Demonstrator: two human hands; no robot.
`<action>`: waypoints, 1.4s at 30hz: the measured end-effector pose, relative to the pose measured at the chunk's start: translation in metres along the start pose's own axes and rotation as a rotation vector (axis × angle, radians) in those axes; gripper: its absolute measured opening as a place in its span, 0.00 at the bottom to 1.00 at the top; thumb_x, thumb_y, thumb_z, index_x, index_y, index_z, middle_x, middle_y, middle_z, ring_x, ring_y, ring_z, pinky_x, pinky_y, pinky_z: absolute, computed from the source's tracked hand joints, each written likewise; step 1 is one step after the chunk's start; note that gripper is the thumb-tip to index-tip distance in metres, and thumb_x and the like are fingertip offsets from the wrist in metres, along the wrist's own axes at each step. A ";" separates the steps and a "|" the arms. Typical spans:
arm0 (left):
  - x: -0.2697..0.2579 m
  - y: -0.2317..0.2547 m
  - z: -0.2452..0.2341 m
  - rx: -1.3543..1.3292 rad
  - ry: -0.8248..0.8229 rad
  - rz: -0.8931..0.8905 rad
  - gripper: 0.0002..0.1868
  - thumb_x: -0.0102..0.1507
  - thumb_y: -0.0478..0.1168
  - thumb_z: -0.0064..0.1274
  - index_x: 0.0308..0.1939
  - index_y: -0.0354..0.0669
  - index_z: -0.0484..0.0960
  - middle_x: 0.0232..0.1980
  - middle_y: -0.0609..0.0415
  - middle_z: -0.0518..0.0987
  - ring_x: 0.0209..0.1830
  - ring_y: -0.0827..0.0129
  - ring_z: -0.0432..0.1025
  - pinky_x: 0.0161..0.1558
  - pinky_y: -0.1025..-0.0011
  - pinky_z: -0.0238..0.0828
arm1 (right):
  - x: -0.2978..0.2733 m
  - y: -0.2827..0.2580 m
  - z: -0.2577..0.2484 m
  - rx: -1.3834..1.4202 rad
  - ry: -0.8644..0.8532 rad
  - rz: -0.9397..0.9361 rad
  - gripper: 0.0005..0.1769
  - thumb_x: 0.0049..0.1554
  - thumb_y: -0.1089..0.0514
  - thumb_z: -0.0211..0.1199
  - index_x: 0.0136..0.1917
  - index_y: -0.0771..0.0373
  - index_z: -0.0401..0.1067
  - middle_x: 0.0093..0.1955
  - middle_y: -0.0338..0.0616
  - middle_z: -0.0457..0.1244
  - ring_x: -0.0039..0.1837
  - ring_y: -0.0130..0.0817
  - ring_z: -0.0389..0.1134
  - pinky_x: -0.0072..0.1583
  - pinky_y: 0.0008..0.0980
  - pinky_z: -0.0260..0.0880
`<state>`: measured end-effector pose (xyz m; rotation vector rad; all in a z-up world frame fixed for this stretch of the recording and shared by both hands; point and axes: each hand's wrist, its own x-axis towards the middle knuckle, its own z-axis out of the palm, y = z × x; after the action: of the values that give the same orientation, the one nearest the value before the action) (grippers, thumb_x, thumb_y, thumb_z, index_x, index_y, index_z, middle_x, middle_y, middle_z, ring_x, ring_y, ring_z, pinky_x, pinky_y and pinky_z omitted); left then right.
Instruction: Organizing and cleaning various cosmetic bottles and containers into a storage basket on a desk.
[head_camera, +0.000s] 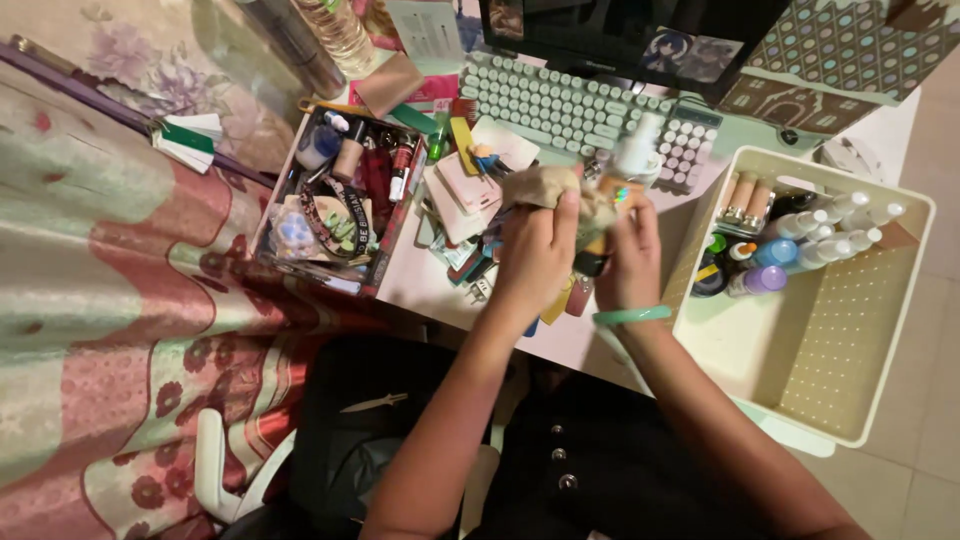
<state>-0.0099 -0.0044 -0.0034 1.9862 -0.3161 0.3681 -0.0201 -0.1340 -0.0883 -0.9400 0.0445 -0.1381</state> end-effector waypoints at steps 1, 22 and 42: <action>0.005 0.005 -0.007 0.000 0.003 -0.001 0.26 0.77 0.48 0.33 0.61 0.31 0.79 0.53 0.36 0.83 0.55 0.49 0.75 0.61 0.60 0.68 | 0.001 -0.012 0.002 -0.001 -0.003 0.001 0.17 0.66 0.62 0.60 0.68 0.64 0.64 0.61 0.42 0.64 0.59 0.27 0.64 0.59 0.27 0.65; -0.085 0.000 0.087 -0.052 0.126 -0.012 0.15 0.76 0.35 0.43 0.63 0.32 0.76 0.78 0.31 0.65 0.80 0.46 0.61 0.79 0.55 0.54 | -0.048 -0.010 -0.086 -0.092 -0.235 0.377 0.20 0.65 0.60 0.58 0.69 0.66 0.64 0.63 0.44 0.66 0.64 0.30 0.66 0.66 0.32 0.66; -0.057 -0.004 0.082 -0.019 0.228 -0.434 0.30 0.76 0.54 0.30 0.52 0.29 0.77 0.39 0.41 0.80 0.38 0.54 0.75 0.44 0.60 0.71 | -0.061 -0.080 -0.044 -0.857 -0.250 0.234 0.25 0.58 0.55 0.66 0.65 0.69 0.69 0.40 0.43 0.67 0.37 0.22 0.63 0.38 0.27 0.65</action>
<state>-0.0511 -0.0732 -0.0627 1.9081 0.2533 0.3051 -0.0927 -0.2071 -0.0513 -1.7905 -0.0218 0.2393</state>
